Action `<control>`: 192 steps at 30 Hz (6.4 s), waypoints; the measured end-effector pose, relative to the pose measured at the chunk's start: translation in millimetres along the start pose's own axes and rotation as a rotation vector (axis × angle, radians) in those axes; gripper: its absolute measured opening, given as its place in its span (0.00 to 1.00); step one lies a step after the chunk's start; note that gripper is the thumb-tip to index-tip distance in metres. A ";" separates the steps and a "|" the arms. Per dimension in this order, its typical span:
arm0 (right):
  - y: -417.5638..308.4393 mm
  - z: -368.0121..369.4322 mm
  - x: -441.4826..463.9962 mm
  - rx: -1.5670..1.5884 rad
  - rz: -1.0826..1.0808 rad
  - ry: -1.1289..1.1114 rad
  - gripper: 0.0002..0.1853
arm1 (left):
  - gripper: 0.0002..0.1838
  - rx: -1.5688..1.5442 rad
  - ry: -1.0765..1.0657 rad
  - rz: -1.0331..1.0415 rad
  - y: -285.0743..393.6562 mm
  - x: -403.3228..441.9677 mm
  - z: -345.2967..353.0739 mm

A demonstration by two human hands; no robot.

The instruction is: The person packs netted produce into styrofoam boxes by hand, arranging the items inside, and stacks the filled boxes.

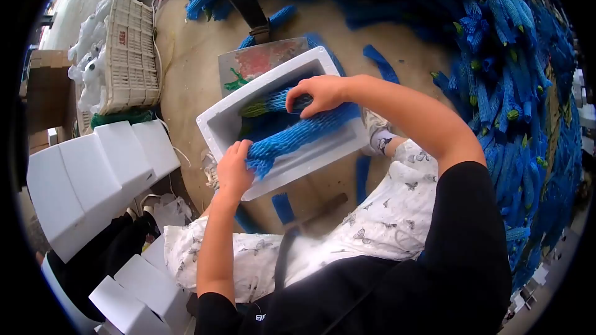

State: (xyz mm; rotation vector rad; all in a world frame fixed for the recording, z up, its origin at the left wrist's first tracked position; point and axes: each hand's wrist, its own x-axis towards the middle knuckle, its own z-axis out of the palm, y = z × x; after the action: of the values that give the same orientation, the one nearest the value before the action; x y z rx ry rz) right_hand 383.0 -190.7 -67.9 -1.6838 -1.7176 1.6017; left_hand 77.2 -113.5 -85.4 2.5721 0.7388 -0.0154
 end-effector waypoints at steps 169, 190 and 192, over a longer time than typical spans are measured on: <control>401.4 -84.9 -202.7 -0.815 0.910 1.141 0.26 | 0.28 0.343 -0.214 0.431 32.0 69.0 91.1; 236.6 -0.3 -180.0 -0.399 0.443 1.019 0.31 | 0.37 0.244 -0.163 0.349 41.8 81.0 92.7; 165.4 -25.4 -150.0 -0.218 0.037 1.163 0.32 | 0.40 0.170 -0.232 0.328 41.3 80.9 78.5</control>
State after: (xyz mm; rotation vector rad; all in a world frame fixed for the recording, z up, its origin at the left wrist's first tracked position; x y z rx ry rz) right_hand 537.8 -346.0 -116.8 -2.0750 -1.2044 0.2093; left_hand 176.2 -138.1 -148.7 2.7597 0.2346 -0.2773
